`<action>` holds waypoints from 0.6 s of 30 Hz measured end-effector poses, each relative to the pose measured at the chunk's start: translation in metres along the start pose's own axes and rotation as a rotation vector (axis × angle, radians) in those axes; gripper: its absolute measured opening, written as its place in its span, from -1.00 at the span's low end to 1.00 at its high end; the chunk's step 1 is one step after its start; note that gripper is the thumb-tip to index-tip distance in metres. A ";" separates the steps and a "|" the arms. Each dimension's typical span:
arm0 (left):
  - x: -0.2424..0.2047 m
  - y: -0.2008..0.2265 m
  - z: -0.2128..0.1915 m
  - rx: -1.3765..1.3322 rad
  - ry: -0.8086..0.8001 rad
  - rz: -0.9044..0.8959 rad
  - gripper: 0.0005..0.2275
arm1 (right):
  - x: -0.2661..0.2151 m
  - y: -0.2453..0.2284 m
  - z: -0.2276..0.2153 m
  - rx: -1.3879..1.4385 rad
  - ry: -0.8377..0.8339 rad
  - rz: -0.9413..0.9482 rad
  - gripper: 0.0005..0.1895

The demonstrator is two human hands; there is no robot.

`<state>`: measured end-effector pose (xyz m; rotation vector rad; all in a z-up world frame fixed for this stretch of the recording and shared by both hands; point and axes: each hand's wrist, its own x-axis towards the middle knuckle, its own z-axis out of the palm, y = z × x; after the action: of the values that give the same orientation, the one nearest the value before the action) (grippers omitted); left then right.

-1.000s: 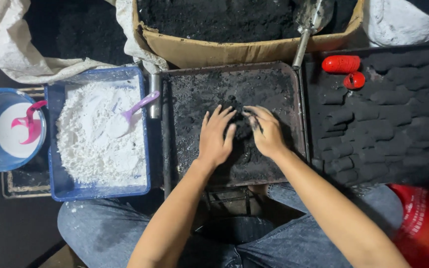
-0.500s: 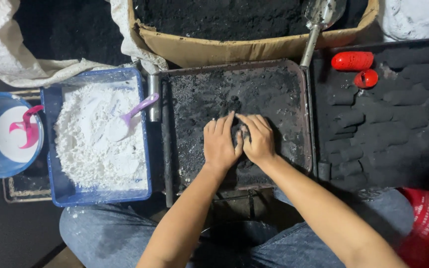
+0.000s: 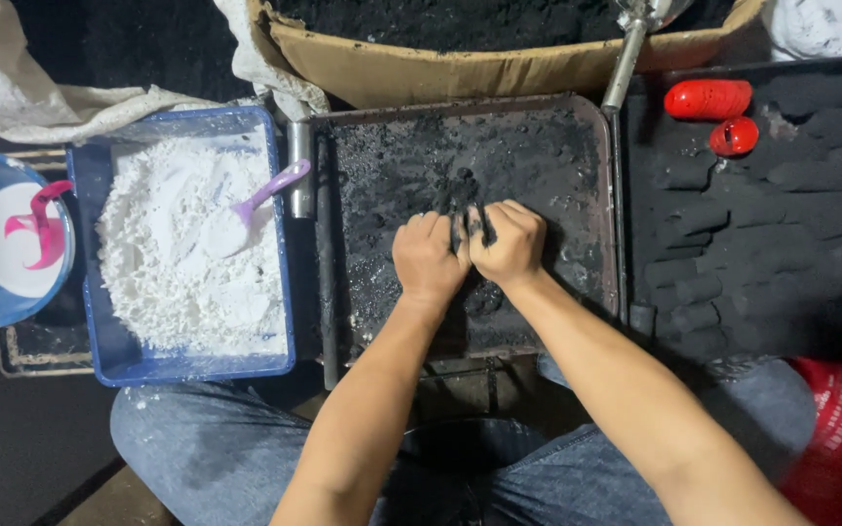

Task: Kneading and mixing charcoal powder with a liquid binder in a metal tray using hands to prepare it for molding.

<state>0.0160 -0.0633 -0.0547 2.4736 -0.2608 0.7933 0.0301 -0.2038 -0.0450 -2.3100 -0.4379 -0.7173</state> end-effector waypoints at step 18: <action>0.031 0.013 -0.090 -0.620 -0.361 -0.288 -0.69 | 0.005 -0.037 -0.064 0.187 -0.367 0.037 -0.49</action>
<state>-0.0073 -0.0265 0.0312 1.9764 -0.2270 0.1060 -0.0076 -0.2208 0.0162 -2.2641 -0.5977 -0.2196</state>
